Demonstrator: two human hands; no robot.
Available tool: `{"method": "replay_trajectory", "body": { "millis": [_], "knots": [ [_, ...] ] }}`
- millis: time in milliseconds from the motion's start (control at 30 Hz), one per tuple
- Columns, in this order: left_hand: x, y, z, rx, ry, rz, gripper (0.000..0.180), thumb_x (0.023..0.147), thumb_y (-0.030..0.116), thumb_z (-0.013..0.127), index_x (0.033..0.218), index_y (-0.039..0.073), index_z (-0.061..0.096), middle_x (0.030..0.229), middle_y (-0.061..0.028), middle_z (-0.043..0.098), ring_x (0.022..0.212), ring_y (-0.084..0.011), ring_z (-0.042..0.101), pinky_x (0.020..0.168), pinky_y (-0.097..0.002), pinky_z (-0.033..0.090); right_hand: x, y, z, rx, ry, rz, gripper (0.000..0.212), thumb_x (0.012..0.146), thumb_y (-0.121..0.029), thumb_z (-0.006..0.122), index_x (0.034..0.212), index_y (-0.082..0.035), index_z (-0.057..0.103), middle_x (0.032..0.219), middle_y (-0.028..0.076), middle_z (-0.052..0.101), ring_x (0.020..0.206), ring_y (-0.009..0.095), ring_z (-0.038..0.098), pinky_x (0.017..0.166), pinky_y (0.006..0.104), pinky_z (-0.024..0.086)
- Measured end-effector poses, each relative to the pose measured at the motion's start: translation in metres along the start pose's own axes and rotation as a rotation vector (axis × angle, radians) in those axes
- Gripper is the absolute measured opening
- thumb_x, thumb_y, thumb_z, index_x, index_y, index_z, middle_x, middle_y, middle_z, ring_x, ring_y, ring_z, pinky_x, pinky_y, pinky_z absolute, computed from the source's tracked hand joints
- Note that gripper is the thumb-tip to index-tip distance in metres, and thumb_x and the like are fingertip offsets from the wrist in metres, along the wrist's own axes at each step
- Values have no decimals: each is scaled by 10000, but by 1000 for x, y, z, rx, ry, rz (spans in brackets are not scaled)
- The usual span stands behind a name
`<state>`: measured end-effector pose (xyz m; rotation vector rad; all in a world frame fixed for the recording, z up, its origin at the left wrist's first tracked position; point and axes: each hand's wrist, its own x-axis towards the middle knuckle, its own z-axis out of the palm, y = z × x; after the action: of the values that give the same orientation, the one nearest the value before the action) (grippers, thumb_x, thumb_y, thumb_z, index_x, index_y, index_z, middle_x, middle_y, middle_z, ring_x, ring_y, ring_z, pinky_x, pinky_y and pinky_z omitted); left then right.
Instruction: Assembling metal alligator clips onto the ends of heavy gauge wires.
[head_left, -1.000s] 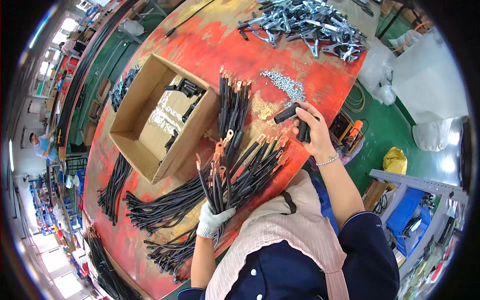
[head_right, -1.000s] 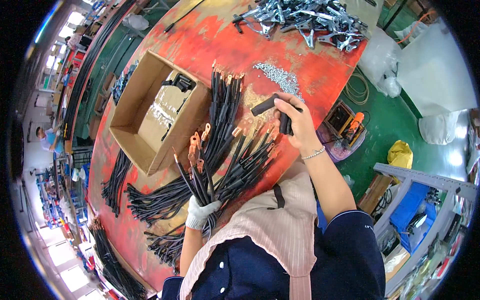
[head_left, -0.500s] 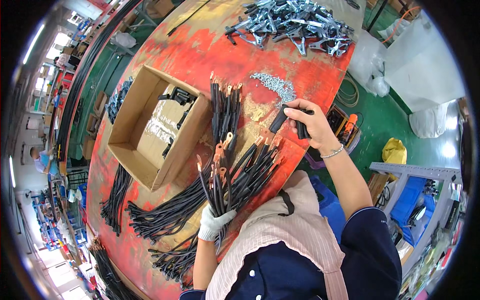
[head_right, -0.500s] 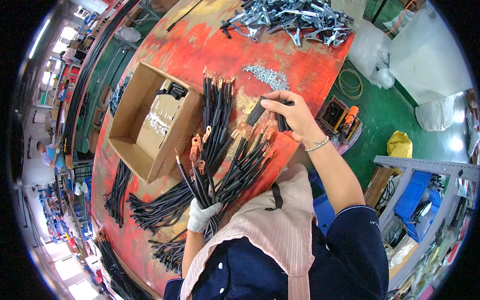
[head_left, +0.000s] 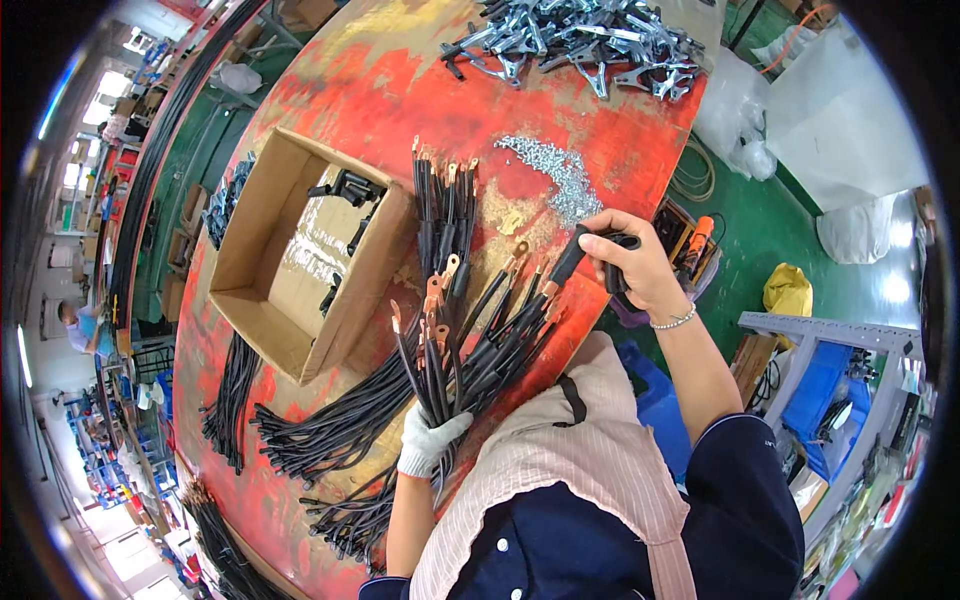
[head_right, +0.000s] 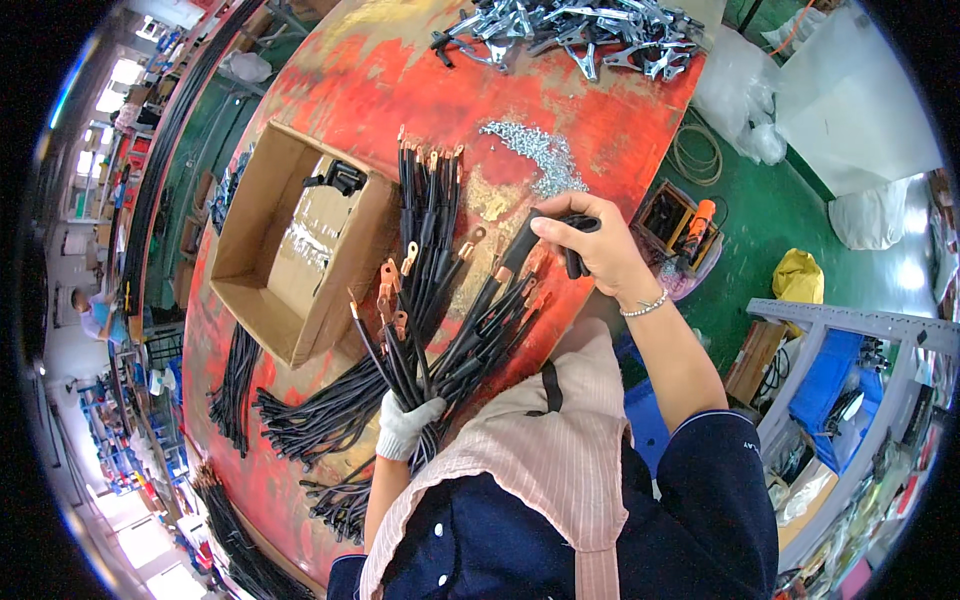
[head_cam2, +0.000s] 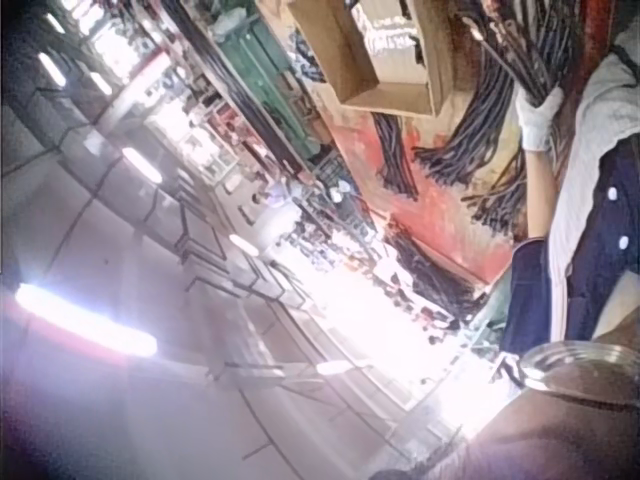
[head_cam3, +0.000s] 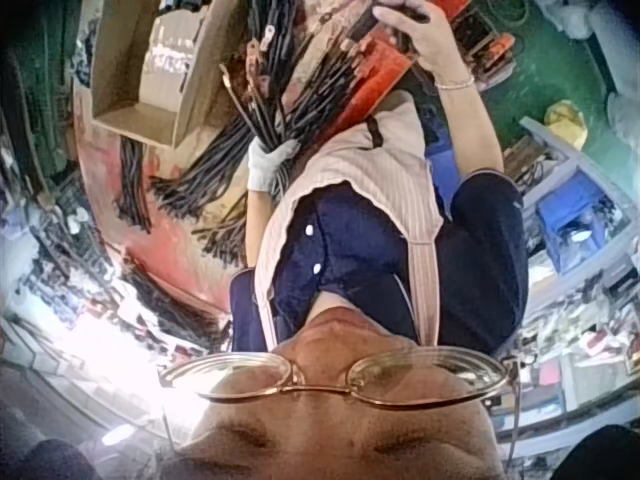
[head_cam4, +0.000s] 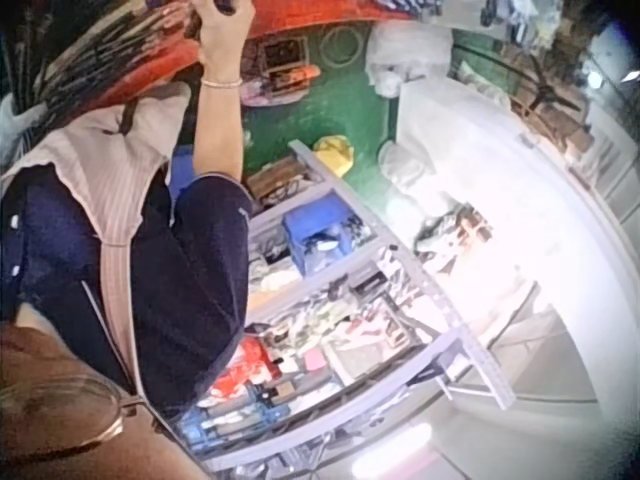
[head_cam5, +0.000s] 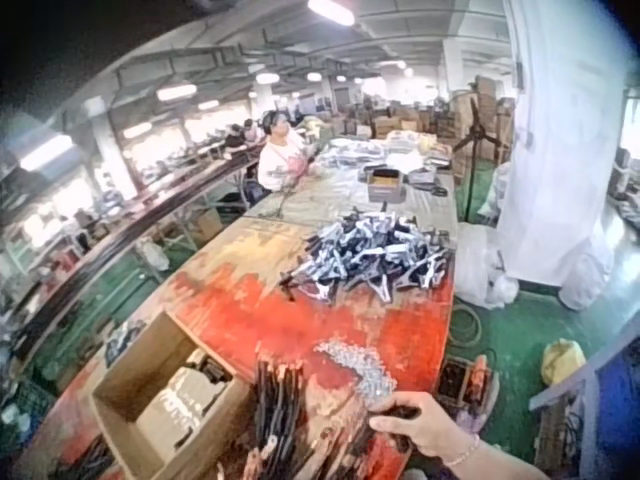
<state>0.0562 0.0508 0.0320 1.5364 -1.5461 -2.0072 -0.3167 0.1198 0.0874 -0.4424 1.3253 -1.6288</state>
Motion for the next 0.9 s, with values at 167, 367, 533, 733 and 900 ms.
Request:
{"method": "replay_trajectory", "body": {
  "millis": [167, 367, 533, 733, 900],
  "knots": [
    [1, -2, 1, 56, 4, -21, 337, 695, 89, 830, 974, 23, 653, 867, -11, 669, 775, -91, 593, 731, -264, 490, -9, 3, -7, -117, 11, -129, 224, 818, -136, 759, 971, -1, 667, 733, 4, 611, 580, 49, 538, 499, 193, 418],
    [0, 1, 6, 109, -34, 28, 345, 719, 91, 814, 1015, 16, 656, 905, -12, 679, 796, -85, 593, 751, -263, 492, -14, 4, -1, -322, 20, -26, 224, 806, -165, 775, 937, -14, 674, 693, -29, 596, 528, 32, 507, 473, 194, 388],
    [1, -3, 13, 17, -37, 54, 375, 747, 80, 785, 1086, 7, 641, 974, -22, 684, 846, -90, 601, 806, -255, 483, -39, 47, 32, -311, -176, 193, 287, 774, -190, 801, 994, -42, 690, 790, -20, 643, 602, 40, 535, 531, 217, 439],
    [9, -16, 17, 45, 70, 93, 341, 751, 86, 774, 1052, 5, 636, 966, -32, 685, 860, -101, 614, 810, -256, 484, -58, 139, 52, -784, -446, 139, 493, 717, -416, 774, 983, -8, 696, 942, 166, 705, 896, 286, 673, 828, 358, 511],
    [10, -14, 13, -38, 73, 100, 381, 736, 86, 798, 1070, 16, 631, 978, -32, 679, 873, -111, 621, 831, -267, 488, -51, 129, 2, -529, -521, 169, 338, 772, -220, 743, 1038, -19, 690, 892, 74, 692, 796, 190, 657, 765, 327, 525]
  ]
}}
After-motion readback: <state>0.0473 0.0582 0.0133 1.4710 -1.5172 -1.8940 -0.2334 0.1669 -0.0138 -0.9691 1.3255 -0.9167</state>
